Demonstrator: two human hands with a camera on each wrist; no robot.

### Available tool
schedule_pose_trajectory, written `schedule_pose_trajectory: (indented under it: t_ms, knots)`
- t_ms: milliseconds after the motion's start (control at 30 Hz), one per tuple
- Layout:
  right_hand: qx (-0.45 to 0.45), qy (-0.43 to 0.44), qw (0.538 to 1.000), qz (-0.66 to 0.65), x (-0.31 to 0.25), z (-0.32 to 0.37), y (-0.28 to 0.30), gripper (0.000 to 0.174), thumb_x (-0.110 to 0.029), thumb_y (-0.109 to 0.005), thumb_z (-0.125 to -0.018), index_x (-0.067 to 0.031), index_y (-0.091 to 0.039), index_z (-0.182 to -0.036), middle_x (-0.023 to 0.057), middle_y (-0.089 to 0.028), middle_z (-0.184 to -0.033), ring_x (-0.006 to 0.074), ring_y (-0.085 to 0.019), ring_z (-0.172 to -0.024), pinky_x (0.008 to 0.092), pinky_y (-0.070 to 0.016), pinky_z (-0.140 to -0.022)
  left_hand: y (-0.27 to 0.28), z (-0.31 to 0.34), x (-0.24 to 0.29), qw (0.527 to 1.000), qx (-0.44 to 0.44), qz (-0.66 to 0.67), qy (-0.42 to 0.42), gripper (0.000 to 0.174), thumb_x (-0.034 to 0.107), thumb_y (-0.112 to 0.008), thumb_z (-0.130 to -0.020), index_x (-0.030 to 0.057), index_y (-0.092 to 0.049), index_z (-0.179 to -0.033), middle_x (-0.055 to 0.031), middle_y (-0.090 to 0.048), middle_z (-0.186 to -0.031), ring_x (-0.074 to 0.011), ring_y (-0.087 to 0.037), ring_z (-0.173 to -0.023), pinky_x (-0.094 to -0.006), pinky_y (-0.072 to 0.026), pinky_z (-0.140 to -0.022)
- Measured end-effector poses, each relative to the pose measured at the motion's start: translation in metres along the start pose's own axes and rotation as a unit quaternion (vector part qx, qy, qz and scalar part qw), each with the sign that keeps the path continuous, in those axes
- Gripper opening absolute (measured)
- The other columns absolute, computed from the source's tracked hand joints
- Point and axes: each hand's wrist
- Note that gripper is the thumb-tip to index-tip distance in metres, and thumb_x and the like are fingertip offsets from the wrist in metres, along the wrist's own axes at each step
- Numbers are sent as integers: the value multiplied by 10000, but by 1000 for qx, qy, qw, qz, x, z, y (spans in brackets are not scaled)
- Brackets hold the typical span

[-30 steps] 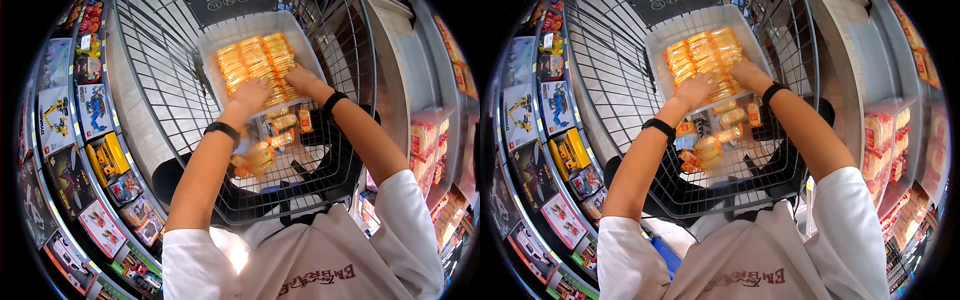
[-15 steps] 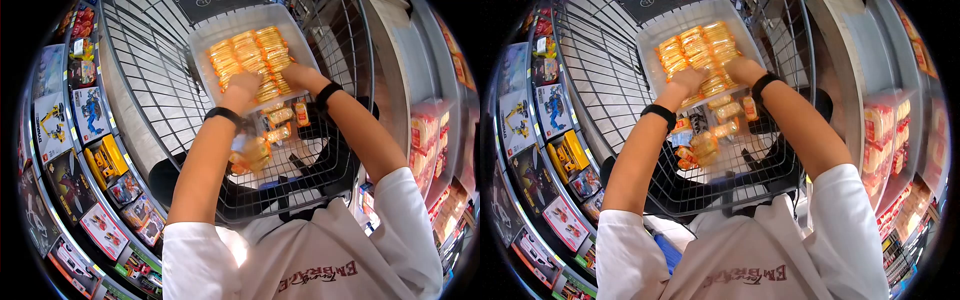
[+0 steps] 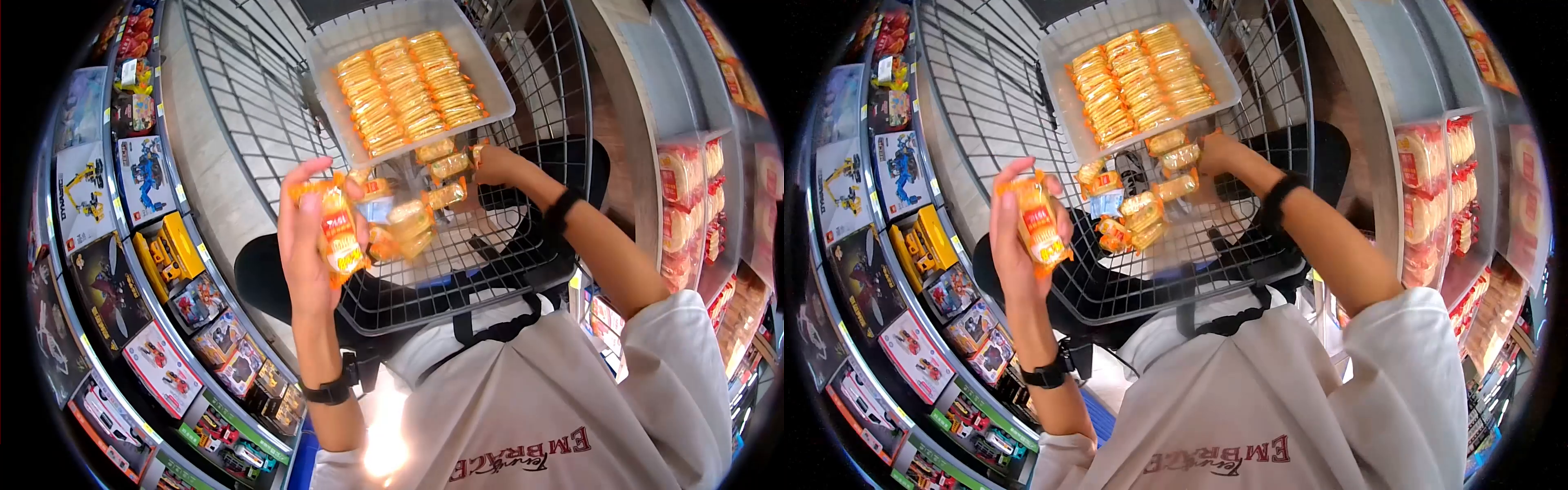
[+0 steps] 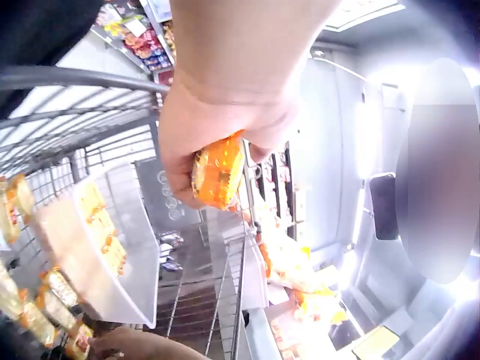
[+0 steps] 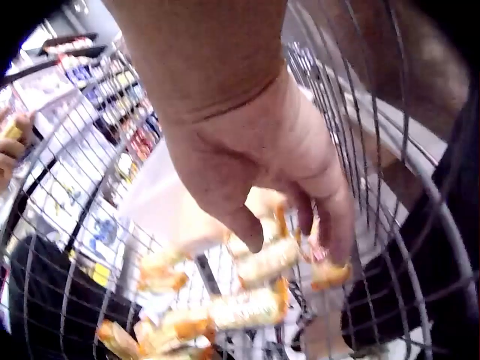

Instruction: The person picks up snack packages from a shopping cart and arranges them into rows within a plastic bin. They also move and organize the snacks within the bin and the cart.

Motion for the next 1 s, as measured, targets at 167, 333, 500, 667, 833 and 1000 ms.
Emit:
schedule_pose_trajectory:
  t_ms: [167,333,500,667,833,1000]
  knots:
    - [297,-192,933,-66,43,-83,-73,727,-380,-775,-764,89,-487,-1239,263,-616,-1207,358,-611,-1137,446,-518,-925,18,47,-35,990,31,139,14,530,409,-370,-1004,35,-375,-1379,-155,-555,-1050,-187,-560,-640,-286,-467,-534]
    - [266,-198,943,-36,24,-66,-64,746,-429,-771,-743,70,-504,-1228,256,-640,-1162,358,-643,-1076,403,-544,-870,20,69,-45,982,20,189,2,575,348,-396,-931,54,-344,-1423,-184,-539,-1081,-231,-569,-741,-327,-484,-615]
    - [228,-47,969,79,16,-47,-43,500,-397,-792,-702,34,-663,-922,241,-686,-961,377,-676,-930,421,-556,-792,25,81,-62,963,18,268,-21,625,318,-447,-878,80,-333,-1444,-177,-542,-1074,-241,-562,-774,-358,-455,-694]
    - [201,203,950,127,-47,-19,-44,447,-374,-767,-752,-29,-674,-1023,194,-685,-1007,365,-661,-949,453,-530,-810,29,90,-66,956,-5,291,-25,680,320,-528,-836,35,-343,-1425,-165,-548,-1032,-238,-563,-776,-354,-444,-687]
    - [66,386,914,107,-83,-71,-89,409,-298,-790,-708,-27,-639,-975,181,-641,-1080,339,-600,-1041,418,-466,-905,29,91,-65,964,10,267,-21,582,292,-526,-846,3,-394,-1334,-198,-574,-1067,-237,-584,-753,-316,-485,-599]
    - [-21,339,931,132,-112,-79,-105,430,-356,-796,-688,-53,-629,-944,199,-608,-1038,371,-555,-1082,435,-445,-924,30,93,-70,954,29,298,6,492,300,-531,-857,53,-426,-1270,-212,-582,-1093,-221,-585,-871,-308,-495,-749]
Point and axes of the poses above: each hand's wrist, its own z-axis away from the middle knuckle, its own y-axis out of the back of the hand, x = y × z
